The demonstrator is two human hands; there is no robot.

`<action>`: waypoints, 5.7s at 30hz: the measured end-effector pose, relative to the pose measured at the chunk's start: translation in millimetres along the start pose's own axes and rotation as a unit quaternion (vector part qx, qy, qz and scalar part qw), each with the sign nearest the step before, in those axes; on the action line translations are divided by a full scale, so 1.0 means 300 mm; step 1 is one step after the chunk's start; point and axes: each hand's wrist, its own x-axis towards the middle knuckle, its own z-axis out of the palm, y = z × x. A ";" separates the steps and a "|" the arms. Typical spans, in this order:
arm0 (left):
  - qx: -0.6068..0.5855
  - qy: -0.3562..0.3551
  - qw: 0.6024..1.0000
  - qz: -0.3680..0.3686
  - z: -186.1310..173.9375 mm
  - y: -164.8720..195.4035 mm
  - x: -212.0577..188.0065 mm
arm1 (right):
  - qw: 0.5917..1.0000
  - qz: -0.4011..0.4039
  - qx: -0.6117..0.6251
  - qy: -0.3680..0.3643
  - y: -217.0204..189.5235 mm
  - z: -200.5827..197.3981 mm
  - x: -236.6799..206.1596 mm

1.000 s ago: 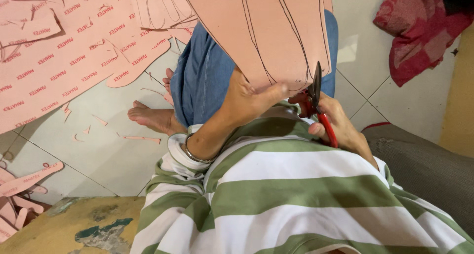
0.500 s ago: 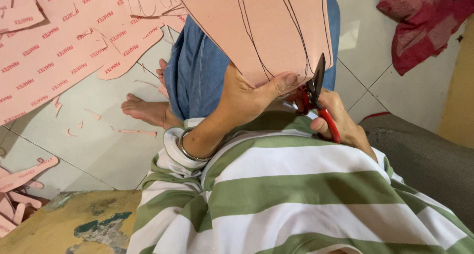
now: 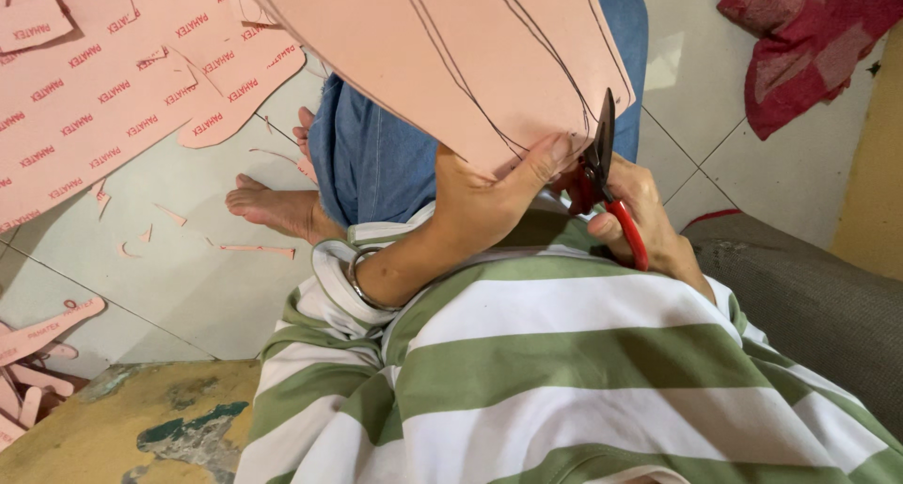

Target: The person sits on the floor with a large pink pattern sheet on their lap and cuts out insole-shaped pieces with red-handled scissors, following drawn outlines. They rotate the sheet and reposition pieces by hand as they cut each outline free, letting scraps fall to the floor.

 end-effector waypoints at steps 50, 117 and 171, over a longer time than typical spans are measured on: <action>0.115 -0.007 0.993 0.037 -0.026 0.024 -0.008 | 1.000 -0.027 -0.009 -0.003 0.026 -0.011 -0.031; 0.011 0.013 0.999 -0.047 -0.031 0.036 0.009 | 0.995 -0.068 0.067 0.033 0.134 0.026 -0.076; -0.226 0.041 0.959 -0.168 -0.056 0.020 0.027 | 0.965 0.148 0.170 -0.132 0.049 -0.070 -0.054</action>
